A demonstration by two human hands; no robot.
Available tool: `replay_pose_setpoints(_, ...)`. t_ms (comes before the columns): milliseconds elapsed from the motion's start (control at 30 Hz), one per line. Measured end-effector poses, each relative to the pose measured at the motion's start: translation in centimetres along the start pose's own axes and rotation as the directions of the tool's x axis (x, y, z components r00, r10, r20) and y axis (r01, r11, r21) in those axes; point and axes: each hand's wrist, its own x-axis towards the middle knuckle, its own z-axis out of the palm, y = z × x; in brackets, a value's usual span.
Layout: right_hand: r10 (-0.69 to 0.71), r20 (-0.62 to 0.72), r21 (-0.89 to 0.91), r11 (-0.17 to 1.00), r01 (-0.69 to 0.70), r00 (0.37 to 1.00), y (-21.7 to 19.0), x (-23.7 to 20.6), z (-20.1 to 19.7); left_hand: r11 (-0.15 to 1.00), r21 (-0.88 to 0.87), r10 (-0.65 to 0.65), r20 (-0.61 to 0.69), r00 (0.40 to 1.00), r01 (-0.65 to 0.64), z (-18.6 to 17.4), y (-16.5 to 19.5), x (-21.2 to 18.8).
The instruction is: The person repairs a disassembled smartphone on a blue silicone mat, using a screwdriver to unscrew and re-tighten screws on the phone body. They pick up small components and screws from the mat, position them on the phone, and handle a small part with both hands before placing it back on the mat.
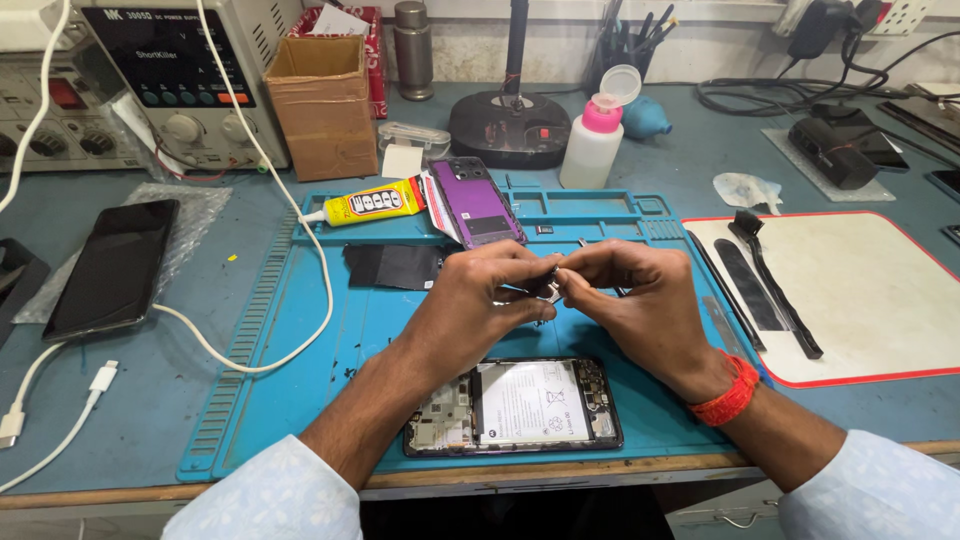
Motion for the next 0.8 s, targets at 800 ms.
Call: replay_pose_setpoints(800, -0.011, 0.029, -0.063, 0.998, 0.013, 1.000, 0.19, -0.11, 0.13, 1.000, -0.002, 0.004, 0.031, 0.999, -0.004, 0.34, -0.32, -0.31)
